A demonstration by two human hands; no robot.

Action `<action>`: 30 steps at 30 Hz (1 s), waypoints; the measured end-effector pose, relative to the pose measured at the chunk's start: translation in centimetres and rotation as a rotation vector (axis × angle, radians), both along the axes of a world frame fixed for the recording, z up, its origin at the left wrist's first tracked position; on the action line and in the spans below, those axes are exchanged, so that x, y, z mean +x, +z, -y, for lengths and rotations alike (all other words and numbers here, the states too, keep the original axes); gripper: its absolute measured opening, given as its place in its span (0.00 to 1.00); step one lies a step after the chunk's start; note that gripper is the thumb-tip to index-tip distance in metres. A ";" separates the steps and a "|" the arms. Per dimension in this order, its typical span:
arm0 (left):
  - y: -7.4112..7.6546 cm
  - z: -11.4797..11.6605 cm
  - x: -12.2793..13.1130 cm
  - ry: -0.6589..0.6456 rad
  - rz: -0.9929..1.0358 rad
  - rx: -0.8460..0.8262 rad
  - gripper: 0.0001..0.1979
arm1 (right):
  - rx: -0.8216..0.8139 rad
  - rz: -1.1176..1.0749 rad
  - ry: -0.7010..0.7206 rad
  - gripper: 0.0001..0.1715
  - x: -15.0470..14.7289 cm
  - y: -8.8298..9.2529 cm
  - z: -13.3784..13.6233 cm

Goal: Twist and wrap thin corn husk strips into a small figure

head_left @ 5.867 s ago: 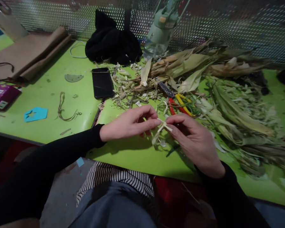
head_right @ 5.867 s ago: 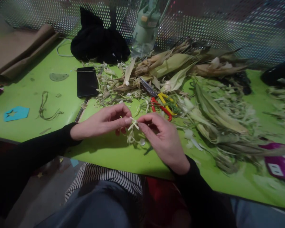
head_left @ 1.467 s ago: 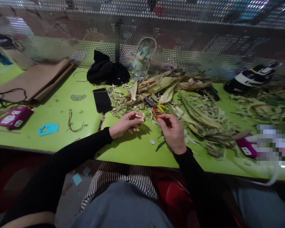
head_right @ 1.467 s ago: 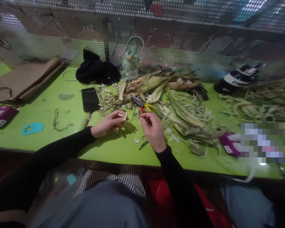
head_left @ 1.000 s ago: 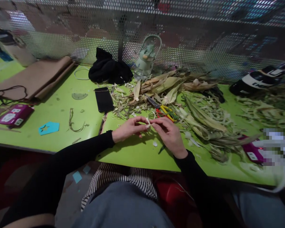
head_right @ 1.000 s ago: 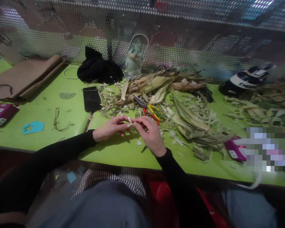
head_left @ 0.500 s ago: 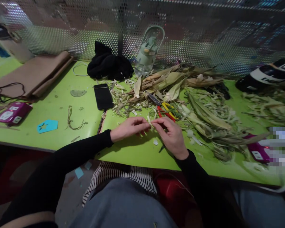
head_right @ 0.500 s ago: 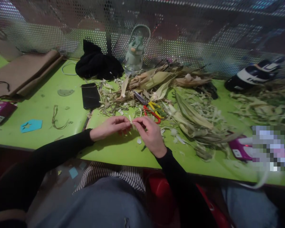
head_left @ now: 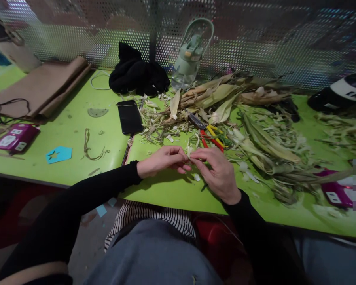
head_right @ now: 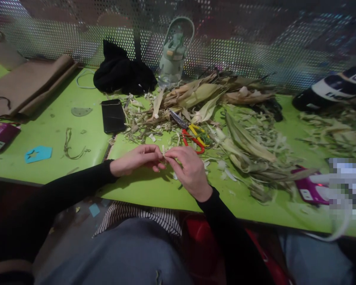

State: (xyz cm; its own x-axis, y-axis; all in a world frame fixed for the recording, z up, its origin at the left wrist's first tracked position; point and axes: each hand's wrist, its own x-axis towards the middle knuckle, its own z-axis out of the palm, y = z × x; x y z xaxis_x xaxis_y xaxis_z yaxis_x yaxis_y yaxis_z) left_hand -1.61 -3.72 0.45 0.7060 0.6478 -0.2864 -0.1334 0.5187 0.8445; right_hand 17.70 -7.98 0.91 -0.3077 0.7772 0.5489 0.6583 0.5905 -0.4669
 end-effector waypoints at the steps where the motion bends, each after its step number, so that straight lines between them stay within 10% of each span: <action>1: 0.0 0.0 0.0 0.001 0.016 -0.014 0.09 | -0.012 -0.001 -0.003 0.05 -0.1 0.0 0.1; 14: 1.3 0.7 -0.4 -0.026 0.018 0.290 0.12 | -0.218 -0.208 -0.025 0.03 0.1 0.2 0.7; 30: 0.8 -0.7 -0.7 -0.124 0.029 0.074 0.13 | -0.578 -0.536 -0.038 0.12 0.0 -0.6 -0.3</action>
